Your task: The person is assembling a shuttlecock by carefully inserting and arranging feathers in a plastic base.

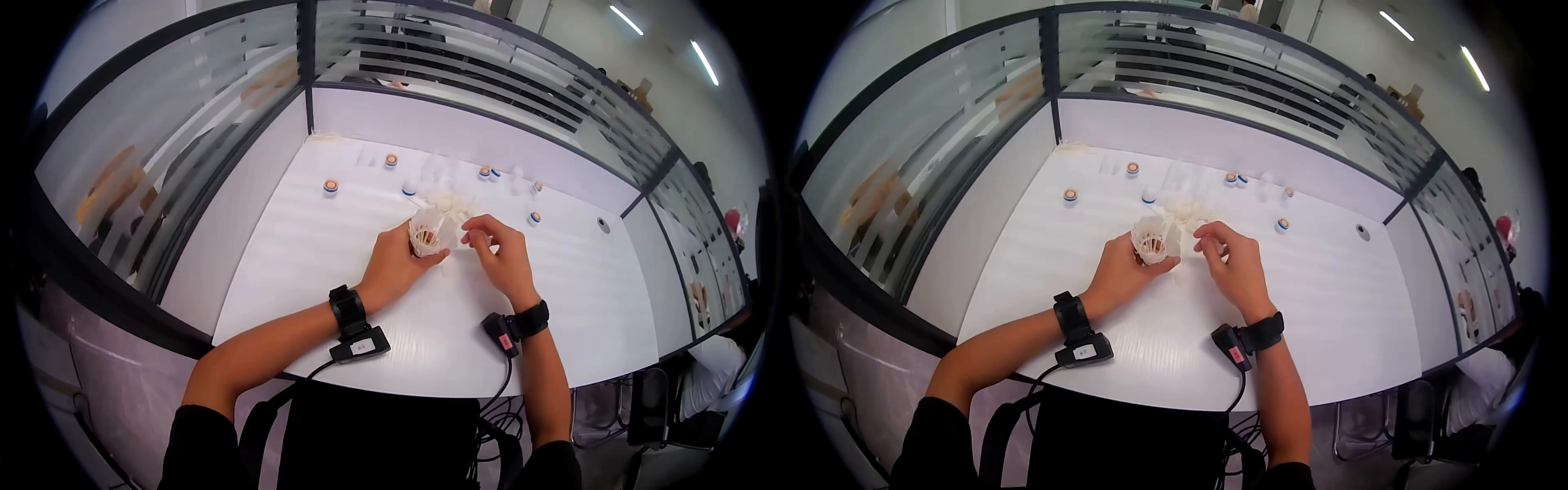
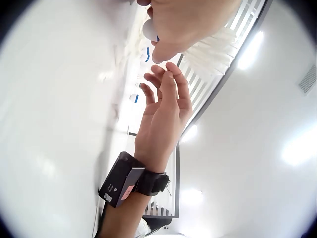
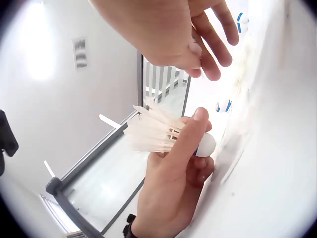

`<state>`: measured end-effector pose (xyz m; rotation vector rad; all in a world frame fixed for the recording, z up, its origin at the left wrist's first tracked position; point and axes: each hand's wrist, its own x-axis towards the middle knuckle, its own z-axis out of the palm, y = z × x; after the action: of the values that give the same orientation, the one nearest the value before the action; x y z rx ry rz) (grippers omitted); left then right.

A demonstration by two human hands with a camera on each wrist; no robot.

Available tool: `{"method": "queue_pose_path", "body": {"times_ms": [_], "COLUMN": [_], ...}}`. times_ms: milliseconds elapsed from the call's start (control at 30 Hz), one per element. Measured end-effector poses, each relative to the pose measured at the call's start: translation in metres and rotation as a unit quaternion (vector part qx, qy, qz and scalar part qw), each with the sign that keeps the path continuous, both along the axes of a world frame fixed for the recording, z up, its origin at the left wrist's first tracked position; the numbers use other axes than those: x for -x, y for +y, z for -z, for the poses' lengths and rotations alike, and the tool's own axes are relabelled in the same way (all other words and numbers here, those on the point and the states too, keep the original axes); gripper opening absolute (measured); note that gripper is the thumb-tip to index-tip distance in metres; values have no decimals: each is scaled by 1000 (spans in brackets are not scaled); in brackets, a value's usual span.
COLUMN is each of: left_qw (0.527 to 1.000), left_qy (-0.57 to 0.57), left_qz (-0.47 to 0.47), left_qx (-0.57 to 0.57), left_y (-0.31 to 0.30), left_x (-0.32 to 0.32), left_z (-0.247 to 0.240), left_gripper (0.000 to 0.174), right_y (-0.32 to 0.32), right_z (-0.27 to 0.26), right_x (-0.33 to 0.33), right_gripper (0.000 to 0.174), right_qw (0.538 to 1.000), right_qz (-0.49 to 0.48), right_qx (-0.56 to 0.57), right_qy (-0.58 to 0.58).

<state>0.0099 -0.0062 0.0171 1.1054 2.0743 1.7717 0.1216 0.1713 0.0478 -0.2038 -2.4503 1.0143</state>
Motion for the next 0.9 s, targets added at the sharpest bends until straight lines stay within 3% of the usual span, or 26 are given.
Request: {"method": "queue_pose_path", "body": {"times_ms": [167,300,433,567,667,900], "left_qw": [999,999,999,999,999,998], "left_qy": [-29,-8,-4,11,18,23], "left_qz": [20,28,36,39,32,41], "left_qx": [-5,-22,-3,14,29,33], "left_y": [-1,3,3,1,2,3], "left_x": [-2,1,1,0,-1,1], "left_z": [1,7,6,2,2,2], "left_gripper": [47,49,46,41,41,38], "right_y": [-6,-5,-7,-11,-16,-23], "right_z": [-5,-3,-6,-9,-11,-11], "right_x": [-2,1,-2,-2,-2,-2], "right_gripper": [41,42,22,20,18,12], "right_qw": [996,992,989,982,967,966], "right_qz": [-37,-36,-1,12,-26,-44], "right_qx": [64,78,112,67,126,89], "right_qy": [55,96,94,174,221,240]}}
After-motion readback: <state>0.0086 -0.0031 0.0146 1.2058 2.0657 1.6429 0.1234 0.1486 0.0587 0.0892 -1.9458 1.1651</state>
